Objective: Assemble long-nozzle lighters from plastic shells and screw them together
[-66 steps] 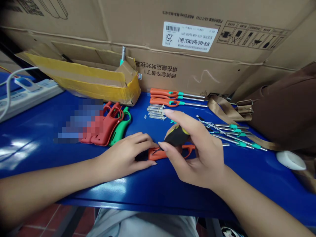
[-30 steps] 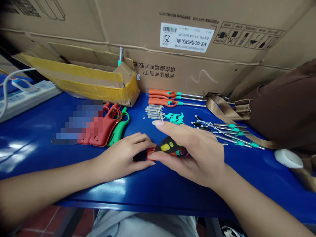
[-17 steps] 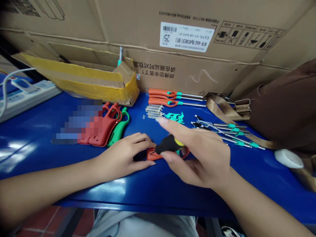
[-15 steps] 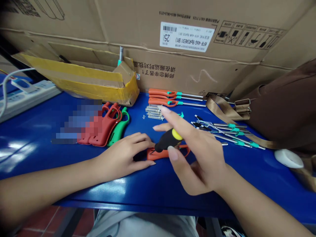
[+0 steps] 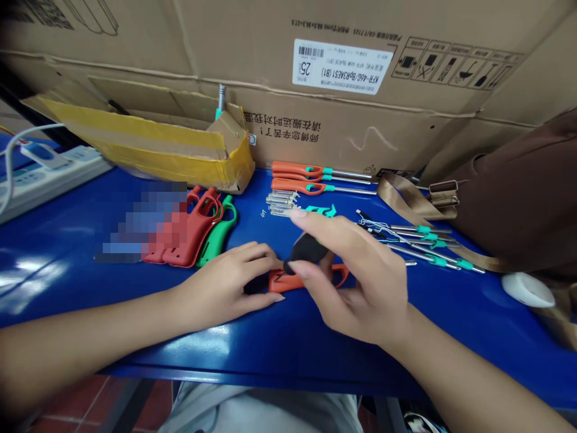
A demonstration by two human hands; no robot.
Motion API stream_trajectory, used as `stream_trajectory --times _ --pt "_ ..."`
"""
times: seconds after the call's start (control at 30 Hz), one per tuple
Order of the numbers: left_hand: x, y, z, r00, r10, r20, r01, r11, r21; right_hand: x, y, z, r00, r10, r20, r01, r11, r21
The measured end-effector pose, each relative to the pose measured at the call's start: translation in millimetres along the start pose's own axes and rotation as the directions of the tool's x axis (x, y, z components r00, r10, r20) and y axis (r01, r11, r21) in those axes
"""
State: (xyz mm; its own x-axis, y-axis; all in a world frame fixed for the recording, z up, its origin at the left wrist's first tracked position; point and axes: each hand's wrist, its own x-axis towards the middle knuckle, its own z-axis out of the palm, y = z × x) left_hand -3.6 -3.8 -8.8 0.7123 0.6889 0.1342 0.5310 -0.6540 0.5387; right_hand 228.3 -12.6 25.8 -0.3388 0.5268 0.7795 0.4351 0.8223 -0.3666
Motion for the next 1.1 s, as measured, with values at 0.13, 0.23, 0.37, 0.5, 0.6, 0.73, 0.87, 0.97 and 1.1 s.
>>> stream_trajectory --times 0.13,0.23,0.37,0.5,0.6,0.73,0.87,0.97,1.1 --pt "0.3 -0.9 0.4 1.0 -0.001 -0.001 0.001 1.0 -0.007 0.5 -0.2 -0.3 0.999 -0.025 -0.023 0.023 0.998 -0.061" --pt "0.1 -0.9 0.5 1.0 0.004 -0.003 -0.004 1.0 -0.006 0.4 -1.1 2.4 0.994 0.097 0.06 -0.105 0.982 0.154" --pt "-0.2 -0.9 0.8 1.0 0.009 -0.006 -0.009 1.0 0.003 3.0 -2.5 2.3 0.999 0.006 0.032 -0.007 0.999 0.031" --pt "0.0 -1.5 1.2 1.0 0.004 -0.01 -0.004 1.0 -0.008 4.1 -1.4 -2.5 0.991 -0.127 0.036 0.129 0.988 -0.081" --pt "0.0 -1.2 0.9 1.0 0.0 -0.012 -0.001 1.0 -0.016 3.3 -0.6 -3.6 0.992 -0.099 0.085 0.097 0.995 0.023" --pt "-0.2 -1.3 1.5 1.0 0.0 -0.011 0.0 1.0 -0.006 1.7 -1.3 -4.1 0.99 -0.125 0.061 0.126 0.992 -0.016" --pt "0.4 -1.4 2.1 1.0 0.001 -0.007 -0.001 1.0 -0.006 -1.6 -2.4 -5.1 0.987 -0.153 0.052 0.157 0.984 -0.083" --pt "1.0 -0.5 1.5 1.0 -0.006 -0.004 0.006 1.0 -0.009 -0.2 -2.4 -3.6 0.991 -0.07 0.11 0.062 0.995 0.079" --pt "1.3 -0.5 1.3 1.0 -0.003 -0.008 0.003 1.0 0.0 5.8 -1.2 -2.5 0.986 -0.152 0.062 0.151 0.988 0.017"
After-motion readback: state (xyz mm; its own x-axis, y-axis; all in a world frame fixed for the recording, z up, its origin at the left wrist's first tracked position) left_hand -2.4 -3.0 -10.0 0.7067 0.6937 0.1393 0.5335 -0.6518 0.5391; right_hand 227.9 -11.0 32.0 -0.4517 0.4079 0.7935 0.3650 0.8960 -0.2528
